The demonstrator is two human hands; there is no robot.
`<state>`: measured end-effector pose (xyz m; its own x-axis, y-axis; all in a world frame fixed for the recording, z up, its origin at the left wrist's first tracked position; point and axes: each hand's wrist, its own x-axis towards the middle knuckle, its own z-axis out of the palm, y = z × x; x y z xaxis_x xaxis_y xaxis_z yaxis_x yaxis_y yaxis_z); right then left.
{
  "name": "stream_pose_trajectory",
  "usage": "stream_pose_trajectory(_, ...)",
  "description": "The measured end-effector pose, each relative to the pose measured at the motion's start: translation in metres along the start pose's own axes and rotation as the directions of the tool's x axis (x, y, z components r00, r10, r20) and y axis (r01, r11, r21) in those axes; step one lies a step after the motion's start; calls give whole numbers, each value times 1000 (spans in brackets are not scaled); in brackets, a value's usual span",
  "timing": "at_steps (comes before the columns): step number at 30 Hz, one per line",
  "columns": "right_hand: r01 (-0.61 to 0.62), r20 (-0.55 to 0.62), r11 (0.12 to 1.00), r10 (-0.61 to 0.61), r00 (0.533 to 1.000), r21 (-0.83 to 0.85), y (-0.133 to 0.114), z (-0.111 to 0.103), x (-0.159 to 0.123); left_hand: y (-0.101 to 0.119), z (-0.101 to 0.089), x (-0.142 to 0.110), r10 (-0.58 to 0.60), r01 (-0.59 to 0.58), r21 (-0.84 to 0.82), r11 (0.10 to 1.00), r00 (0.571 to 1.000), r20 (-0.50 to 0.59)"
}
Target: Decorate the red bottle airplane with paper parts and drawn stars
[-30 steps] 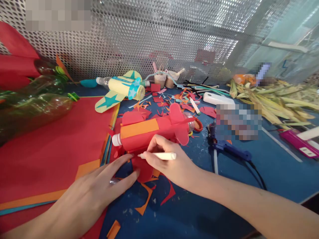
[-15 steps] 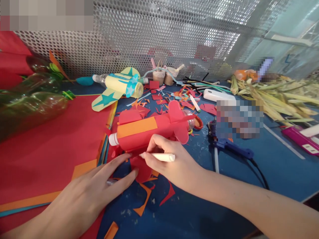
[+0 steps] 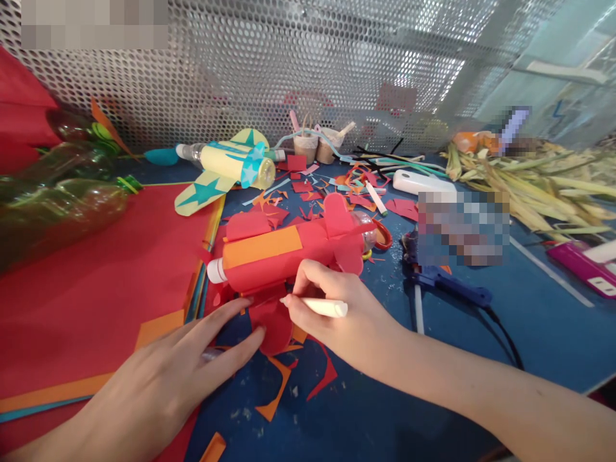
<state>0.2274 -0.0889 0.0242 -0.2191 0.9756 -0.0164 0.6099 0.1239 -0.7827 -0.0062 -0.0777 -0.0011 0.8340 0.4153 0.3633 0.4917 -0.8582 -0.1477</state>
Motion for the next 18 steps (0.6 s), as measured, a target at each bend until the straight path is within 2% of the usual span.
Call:
stream_pose_trajectory(3, -8, 41, 999, 6, 999, 41, -2, 3, -3, 0, 0, 0, 6, -6, 7, 1000, 1000, -30)
stream_pose_trajectory(6, -3, 68, 998, -2, 998, 65, -5, 5, -5, 1, 1, 1, -8, 8, -9, 1000, 1000, -8)
stream_pose_trajectory(18, 24, 99, 994, -34, 994, 105, -4, 9, -5, 1, 0, -2, -10, 10, -1, 1000, 1000, 9)
